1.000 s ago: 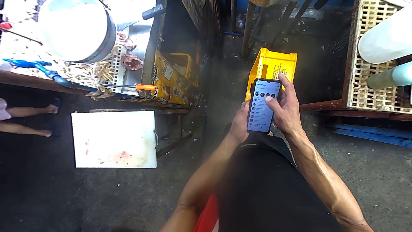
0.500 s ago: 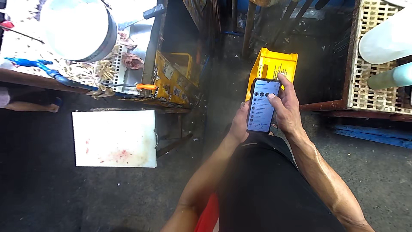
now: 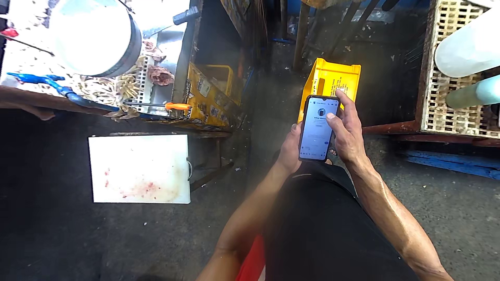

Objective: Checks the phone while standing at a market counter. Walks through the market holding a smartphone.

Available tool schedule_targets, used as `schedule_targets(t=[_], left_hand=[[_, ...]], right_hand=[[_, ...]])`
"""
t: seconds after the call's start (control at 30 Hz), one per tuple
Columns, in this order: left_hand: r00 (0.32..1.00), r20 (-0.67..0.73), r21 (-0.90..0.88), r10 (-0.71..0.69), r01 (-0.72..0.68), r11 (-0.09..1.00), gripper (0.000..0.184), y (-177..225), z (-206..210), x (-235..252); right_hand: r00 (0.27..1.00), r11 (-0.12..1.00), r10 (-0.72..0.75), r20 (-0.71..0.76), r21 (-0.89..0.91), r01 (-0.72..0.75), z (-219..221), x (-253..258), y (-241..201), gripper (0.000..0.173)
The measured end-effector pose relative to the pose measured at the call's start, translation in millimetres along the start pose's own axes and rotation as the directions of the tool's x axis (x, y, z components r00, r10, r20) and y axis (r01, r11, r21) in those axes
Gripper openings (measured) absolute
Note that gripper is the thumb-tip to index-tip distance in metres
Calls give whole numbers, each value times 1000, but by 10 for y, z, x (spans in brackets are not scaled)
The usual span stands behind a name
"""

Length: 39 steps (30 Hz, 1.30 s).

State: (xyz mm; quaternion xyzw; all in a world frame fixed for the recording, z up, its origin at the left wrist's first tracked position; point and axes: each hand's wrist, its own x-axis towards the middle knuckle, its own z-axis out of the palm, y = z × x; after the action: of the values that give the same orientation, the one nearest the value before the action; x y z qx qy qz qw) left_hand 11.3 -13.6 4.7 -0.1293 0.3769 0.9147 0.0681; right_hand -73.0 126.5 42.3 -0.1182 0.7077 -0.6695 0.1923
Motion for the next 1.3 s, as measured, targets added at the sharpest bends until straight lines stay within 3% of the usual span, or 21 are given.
schedule_targets(t=[0.43,0.7,0.93,1.1,1.3], left_hand=[[999,-35,-23,-25,24,999,71,52,33,-13],[999,-48,-10,13,-13,1000,73,99,16,-4],[997,-70,-28,25,-27,999,73,133,20,-11],[995,-94,-34,35,-38,999,72,130,30,-9],[987,-137,28,86,-83,996,71,67,79,-1]], right_hand=[[996,996,80,-44,-36,-82,-52,-92,91,59],[994,996,72,83,40,-75,-93,-221,372,49],[981,995,91,169,-52,-83,-142,-254,259,46],[958,983,140,251,-153,-103,-150,-289,267,76],[975,957,127,183,-281,-72,-2,-349,283,106]])
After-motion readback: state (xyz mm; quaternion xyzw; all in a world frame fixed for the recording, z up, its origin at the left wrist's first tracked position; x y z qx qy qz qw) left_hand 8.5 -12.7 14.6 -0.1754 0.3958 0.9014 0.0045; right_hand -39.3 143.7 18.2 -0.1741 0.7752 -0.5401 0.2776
